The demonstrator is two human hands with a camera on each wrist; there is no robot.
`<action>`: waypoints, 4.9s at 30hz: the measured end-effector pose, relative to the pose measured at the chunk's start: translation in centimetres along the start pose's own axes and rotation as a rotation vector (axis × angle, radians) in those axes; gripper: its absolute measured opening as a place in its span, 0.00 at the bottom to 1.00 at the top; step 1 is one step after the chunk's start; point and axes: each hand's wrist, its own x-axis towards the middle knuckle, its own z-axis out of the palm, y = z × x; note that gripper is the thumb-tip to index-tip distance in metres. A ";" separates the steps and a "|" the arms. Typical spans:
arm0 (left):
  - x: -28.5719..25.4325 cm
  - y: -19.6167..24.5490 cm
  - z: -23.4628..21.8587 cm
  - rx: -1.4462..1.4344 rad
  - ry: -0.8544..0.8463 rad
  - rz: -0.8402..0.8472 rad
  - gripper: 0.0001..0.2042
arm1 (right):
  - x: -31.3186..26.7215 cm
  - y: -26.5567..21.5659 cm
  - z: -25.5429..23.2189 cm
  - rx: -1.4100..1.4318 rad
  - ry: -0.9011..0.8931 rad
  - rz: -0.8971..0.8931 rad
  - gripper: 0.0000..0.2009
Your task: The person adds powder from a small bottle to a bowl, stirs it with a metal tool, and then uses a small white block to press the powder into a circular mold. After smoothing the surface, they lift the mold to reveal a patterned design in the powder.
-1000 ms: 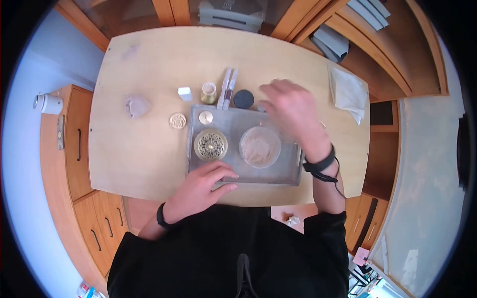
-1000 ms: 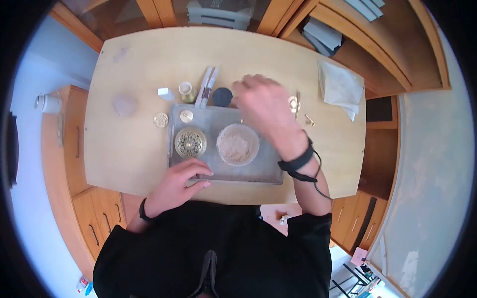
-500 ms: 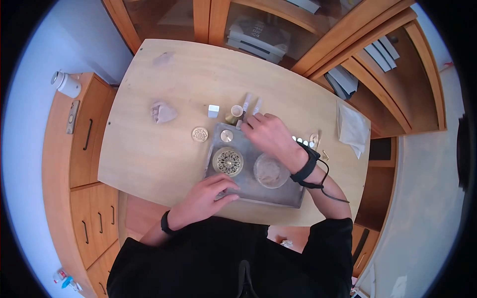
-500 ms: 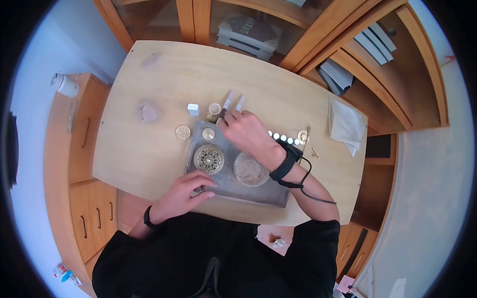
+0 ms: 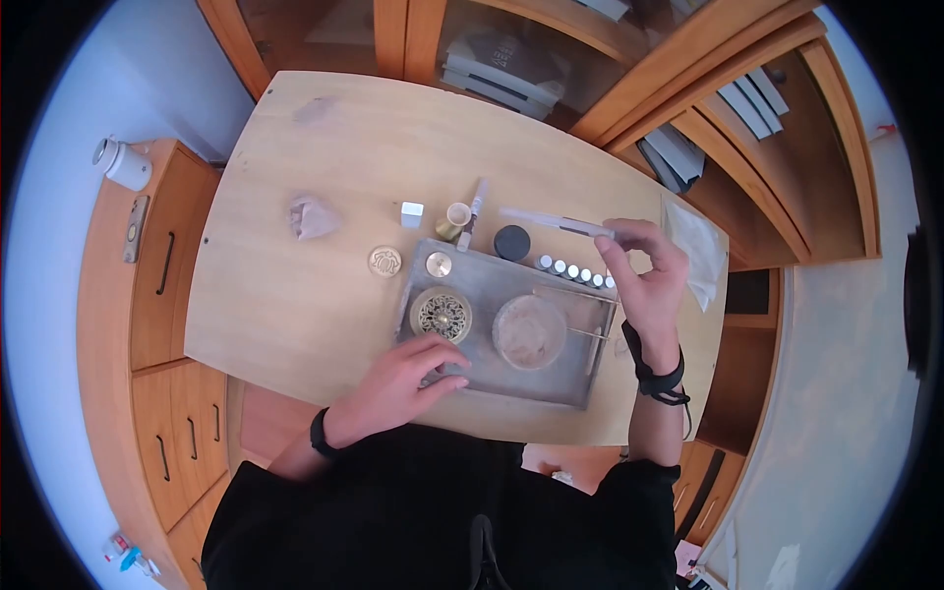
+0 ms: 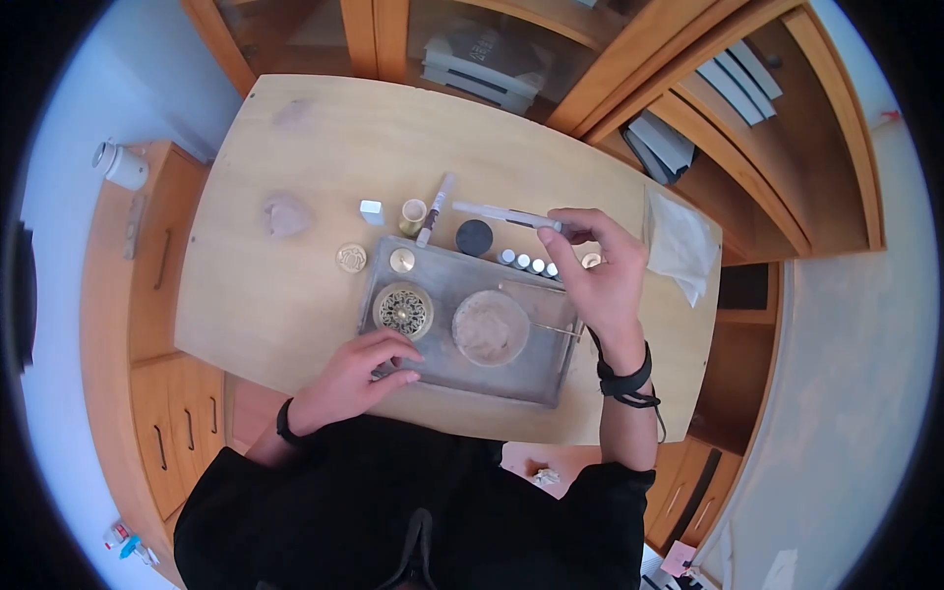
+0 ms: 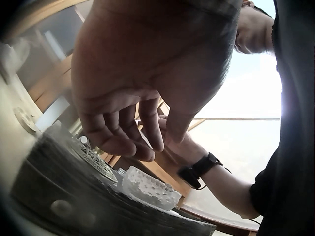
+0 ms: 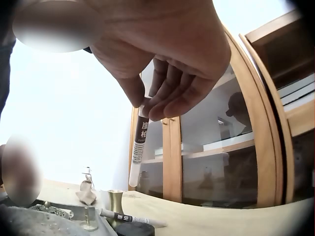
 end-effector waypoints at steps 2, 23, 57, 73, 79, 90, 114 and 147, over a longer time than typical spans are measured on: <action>0.2 0.1 0.2 -0.006 -0.007 -0.003 0.10 | -0.5 -0.1 -0.7 0.016 0.019 0.020 0.08; 2.3 4.2 0.5 0.136 0.291 0.173 0.27 | -14.5 -4.0 -1.0 0.185 0.044 0.311 0.12; 1.8 3.4 -0.2 -0.106 -0.598 -0.105 0.10 | -15.9 -5.8 4.7 0.486 -0.453 0.323 0.17; 2.0 1.4 -1.9 -0.347 -0.935 -0.228 0.15 | -14.3 -5.7 4.7 0.595 -0.674 0.176 0.16; 1.6 0.6 -2.4 -0.374 -0.965 -0.228 0.15 | -14.1 -5.8 5.1 0.529 -0.669 0.063 0.14; -0.1 2.7 0.2 0.211 -0.347 -0.015 0.08 | -14.5 -6.0 5.0 0.284 -0.597 0.341 0.16; 0.3 2.0 1.4 0.070 -0.280 -0.008 0.11 | -17.2 -5.5 5.1 0.476 -0.390 0.363 0.13; 0.7 2.2 1.9 -0.143 0.130 0.131 0.14 | -25.8 6.7 -2.9 -0.541 0.229 0.600 0.12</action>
